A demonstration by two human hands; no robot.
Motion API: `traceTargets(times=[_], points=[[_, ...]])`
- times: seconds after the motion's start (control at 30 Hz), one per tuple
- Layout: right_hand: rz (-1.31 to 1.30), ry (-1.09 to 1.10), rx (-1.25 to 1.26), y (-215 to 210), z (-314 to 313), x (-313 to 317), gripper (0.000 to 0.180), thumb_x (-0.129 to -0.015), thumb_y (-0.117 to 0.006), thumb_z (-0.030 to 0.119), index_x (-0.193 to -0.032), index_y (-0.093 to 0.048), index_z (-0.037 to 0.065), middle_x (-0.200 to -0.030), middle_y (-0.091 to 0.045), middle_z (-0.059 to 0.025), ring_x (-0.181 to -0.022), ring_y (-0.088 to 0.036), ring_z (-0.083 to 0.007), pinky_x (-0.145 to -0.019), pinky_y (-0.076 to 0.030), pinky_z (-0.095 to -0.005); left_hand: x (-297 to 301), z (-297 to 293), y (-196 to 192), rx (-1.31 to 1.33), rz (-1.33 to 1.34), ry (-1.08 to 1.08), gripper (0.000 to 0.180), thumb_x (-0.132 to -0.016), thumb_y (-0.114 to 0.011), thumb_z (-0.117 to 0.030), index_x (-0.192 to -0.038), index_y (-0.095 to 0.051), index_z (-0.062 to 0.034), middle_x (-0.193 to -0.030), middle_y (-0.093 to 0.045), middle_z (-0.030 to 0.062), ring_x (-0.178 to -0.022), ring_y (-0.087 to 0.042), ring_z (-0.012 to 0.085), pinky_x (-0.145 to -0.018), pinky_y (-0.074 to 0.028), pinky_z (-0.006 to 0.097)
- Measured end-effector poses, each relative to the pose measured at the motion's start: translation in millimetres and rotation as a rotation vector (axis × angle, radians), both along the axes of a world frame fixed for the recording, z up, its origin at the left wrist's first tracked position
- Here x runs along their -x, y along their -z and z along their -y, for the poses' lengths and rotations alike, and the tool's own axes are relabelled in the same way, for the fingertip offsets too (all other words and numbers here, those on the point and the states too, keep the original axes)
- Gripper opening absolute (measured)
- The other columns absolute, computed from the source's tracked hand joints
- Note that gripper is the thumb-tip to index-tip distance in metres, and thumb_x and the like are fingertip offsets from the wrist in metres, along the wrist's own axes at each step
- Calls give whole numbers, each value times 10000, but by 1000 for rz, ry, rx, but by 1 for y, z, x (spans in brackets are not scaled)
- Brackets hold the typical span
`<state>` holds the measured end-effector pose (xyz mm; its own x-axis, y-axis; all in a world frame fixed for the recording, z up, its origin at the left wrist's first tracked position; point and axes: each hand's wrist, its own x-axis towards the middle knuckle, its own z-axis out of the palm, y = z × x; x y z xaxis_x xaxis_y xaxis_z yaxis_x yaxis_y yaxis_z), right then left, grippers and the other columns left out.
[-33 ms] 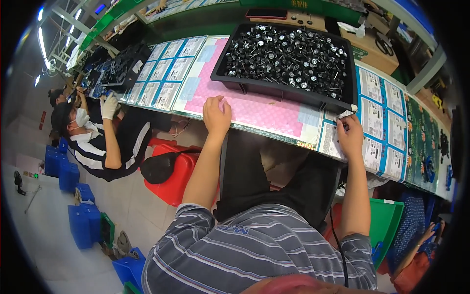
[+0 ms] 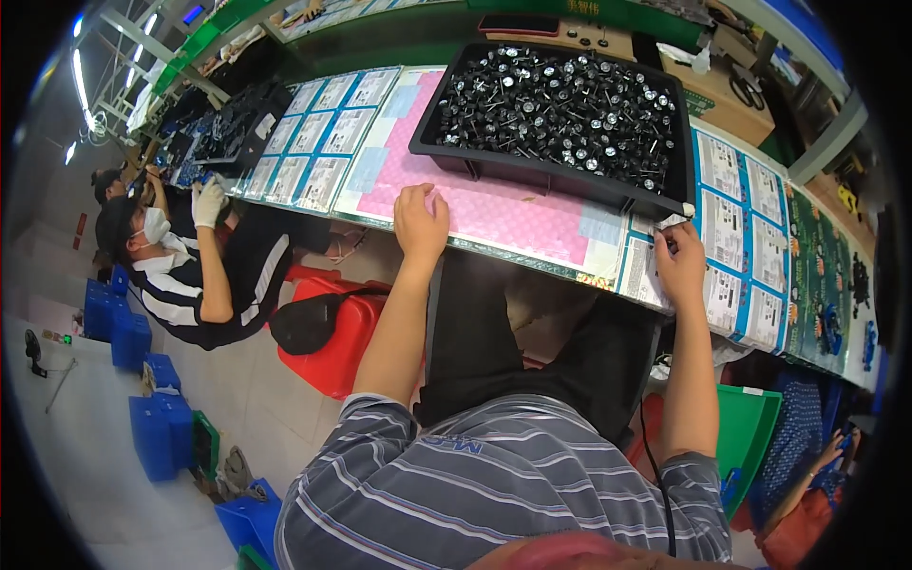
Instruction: The person assembles plastic wheels and axles onto a blue toy car chassis by hand, taking the parts from an assembly tray at a factory workbench.
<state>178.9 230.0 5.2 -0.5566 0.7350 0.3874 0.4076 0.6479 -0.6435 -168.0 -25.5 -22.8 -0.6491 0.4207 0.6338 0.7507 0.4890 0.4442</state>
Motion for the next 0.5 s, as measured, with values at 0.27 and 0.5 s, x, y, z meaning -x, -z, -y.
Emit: traceTargets(times=[0.27,0.5], points=[[49,64,4,-6,3,4,134,-863,-675,91,-855,-658,-41,-888,-611,-133,-732,-629,-277,-666,-495,-354,1,-3,-3,-50,-1,55,202,-845,-637,-162,-999,-666,-33,-1009,-632,128,-973,-593,349,-869,-465,450],[78,76,-10,-4,1,6,141,-857,-685,91,-839,-651,-44,-884,-610,-137,-736,-630,-272,-658,-494,-348,-2,0,-4,-27,21,61,196,-839,-634,-150,-994,-663,-33,-999,-627,130,-969,-593,347,-857,-470,450]])
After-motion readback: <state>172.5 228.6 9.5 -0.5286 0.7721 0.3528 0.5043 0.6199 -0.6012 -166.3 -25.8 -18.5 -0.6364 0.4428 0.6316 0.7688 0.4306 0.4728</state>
